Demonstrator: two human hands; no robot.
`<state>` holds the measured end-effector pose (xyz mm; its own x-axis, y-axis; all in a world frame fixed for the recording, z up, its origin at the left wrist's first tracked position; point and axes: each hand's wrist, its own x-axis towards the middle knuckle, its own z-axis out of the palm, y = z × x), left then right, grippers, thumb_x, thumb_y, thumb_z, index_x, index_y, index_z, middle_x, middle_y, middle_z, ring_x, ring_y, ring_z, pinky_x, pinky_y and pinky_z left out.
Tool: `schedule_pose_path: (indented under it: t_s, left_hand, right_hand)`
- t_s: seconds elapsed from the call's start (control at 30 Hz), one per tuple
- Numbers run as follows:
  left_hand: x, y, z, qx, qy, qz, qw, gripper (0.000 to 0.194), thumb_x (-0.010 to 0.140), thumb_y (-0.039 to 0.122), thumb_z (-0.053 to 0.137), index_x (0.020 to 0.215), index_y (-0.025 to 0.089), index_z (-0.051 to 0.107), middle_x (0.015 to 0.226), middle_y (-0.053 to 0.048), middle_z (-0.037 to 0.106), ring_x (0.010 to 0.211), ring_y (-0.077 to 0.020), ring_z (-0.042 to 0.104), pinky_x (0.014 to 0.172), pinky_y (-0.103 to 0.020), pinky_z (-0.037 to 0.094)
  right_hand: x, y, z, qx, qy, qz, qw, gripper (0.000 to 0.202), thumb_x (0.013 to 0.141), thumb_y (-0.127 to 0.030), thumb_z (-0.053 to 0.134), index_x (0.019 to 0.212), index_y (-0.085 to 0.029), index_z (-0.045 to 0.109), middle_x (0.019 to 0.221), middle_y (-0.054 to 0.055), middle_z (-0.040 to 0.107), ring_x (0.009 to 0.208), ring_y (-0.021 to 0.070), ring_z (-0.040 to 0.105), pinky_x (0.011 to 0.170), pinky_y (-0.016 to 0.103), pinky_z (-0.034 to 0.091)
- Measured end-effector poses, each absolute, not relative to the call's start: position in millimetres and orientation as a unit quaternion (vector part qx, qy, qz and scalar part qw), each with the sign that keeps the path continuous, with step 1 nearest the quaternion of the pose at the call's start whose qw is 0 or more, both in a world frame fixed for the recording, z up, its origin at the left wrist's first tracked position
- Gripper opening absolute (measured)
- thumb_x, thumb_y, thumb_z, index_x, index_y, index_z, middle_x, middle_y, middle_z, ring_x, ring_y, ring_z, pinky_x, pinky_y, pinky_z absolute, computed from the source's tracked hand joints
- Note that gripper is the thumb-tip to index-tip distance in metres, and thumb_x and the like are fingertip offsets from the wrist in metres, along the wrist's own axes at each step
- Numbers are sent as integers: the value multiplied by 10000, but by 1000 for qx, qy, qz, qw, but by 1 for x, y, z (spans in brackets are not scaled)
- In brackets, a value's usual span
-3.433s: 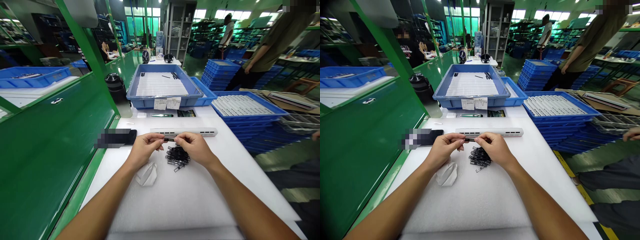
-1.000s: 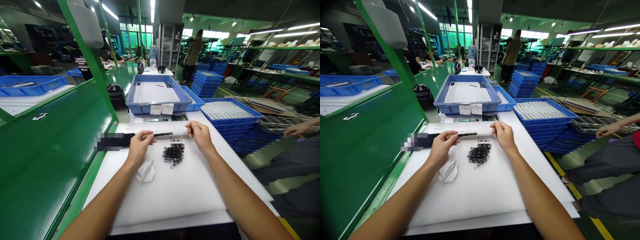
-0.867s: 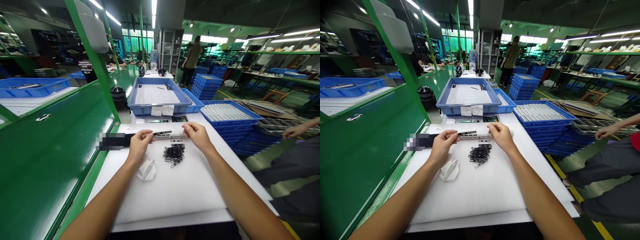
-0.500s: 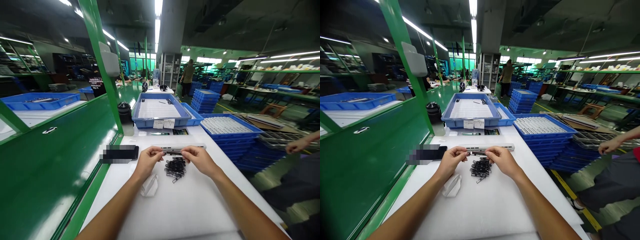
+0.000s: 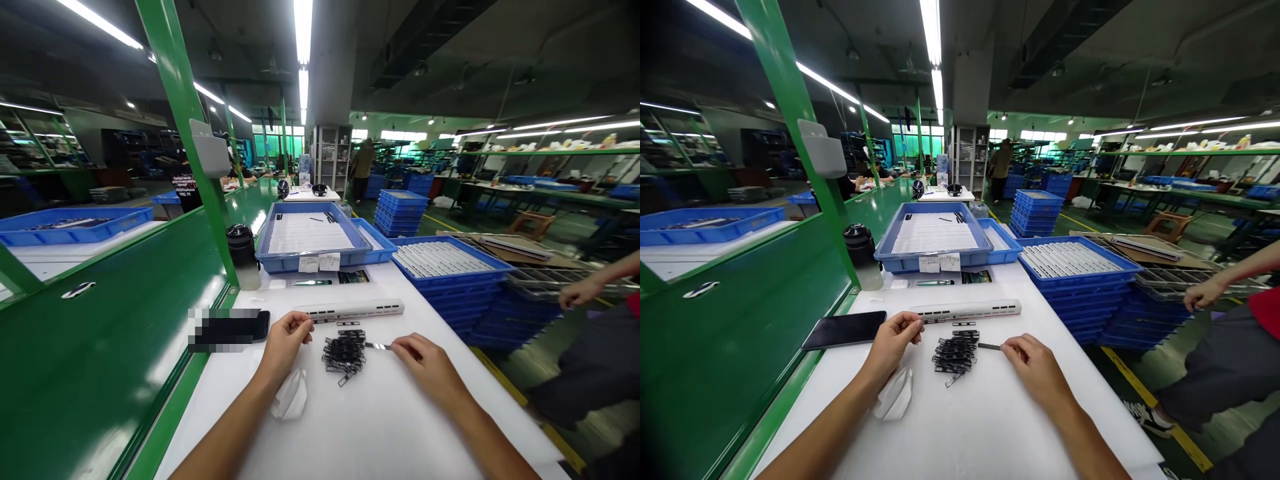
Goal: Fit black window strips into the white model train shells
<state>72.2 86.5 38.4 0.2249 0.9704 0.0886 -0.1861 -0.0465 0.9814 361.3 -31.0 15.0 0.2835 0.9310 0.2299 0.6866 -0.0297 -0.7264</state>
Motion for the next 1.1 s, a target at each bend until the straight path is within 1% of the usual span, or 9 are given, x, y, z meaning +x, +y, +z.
schedule_pose_path:
  t_s: [0.1, 0.23, 0.3, 0.47, 0.57, 0.63, 0.77, 0.93, 1.1]
  left_hand:
    - [72, 86, 40, 525, 382, 495, 578, 265, 703, 363, 795, 799, 148, 673, 682, -12, 670, 577, -114, 582, 581, -240, 470]
    - [73, 85, 41, 528, 392, 482, 578, 274, 705, 366, 782, 808, 141, 666, 699, -32, 688, 593, -125, 600, 592, -251, 479]
    - [72, 84, 42, 531, 398, 476, 577, 272, 705, 369, 772, 812, 142, 667, 709, -37, 692, 602, -131, 605, 606, -260, 487]
    - [71, 82, 45, 543, 417, 454, 570, 250, 728, 353, 757, 852, 152, 676, 721, -22, 681, 617, -125, 590, 615, -248, 469]
    - [71, 82, 47, 551, 425, 437, 570, 227, 749, 343, 747, 869, 158, 692, 733, -27, 689, 636, -134, 599, 629, -253, 480]
    - [71, 82, 46, 557, 428, 425, 571, 220, 758, 343, 747, 873, 160, 701, 744, -34, 698, 654, -140, 610, 644, -258, 490]
    - [71, 85, 43, 561, 439, 402, 575, 227, 775, 333, 748, 919, 162, 711, 796, -48, 727, 701, -147, 636, 691, -267, 513]
    - [69, 89, 37, 546, 445, 383, 598, 244, 782, 317, 760, 967, 165, 715, 852, -60, 747, 764, -158, 673, 746, -276, 535]
    - [68, 93, 34, 543, 456, 366, 602, 290, 764, 348, 785, 981, 164, 731, 888, -84, 769, 794, -188, 703, 775, -308, 563]
  right_hand:
    - [367, -32, 18, -725, -547, 84, 411, 378, 913, -518, 522, 967, -216, 743, 977, 103, 701, 811, 258, 631, 773, 398, 483]
    - [383, -32, 18, -744, -508, 109, 420, 370, 902, -486, 514, 886, -198, 746, 953, 106, 735, 880, 280, 673, 790, 386, 510]
    - [386, -33, 16, -748, -500, 119, 419, 372, 908, -485, 512, 903, -189, 736, 923, 102, 740, 874, 278, 672, 787, 381, 508]
    - [380, -34, 16, -738, -538, 146, 379, 314, 870, -482, 597, 857, -196, 727, 828, 62, 715, 734, 226, 605, 709, 351, 471]
    - [376, -34, 17, -744, -546, 145, 357, 308, 888, -474, 582, 835, -204, 719, 754, 44, 676, 680, 208, 566, 662, 341, 446]
    - [375, -34, 18, -748, -549, 138, 347, 290, 897, -460, 576, 836, -212, 714, 743, 36, 657, 677, 202, 558, 656, 337, 437]
    - [372, -34, 18, -741, -575, 136, 319, 224, 862, -449, 641, 888, -244, 727, 814, 24, 650, 665, 183, 539, 681, 340, 434]
    - [370, -34, 16, -731, -609, 103, 290, 261, 870, -491, 658, 943, -247, 715, 826, 24, 630, 698, 184, 555, 689, 334, 438]
    - [371, -32, 17, -731, -600, 113, 305, 231, 922, -438, 603, 847, -241, 699, 784, 16, 626, 688, 175, 547, 679, 327, 426]
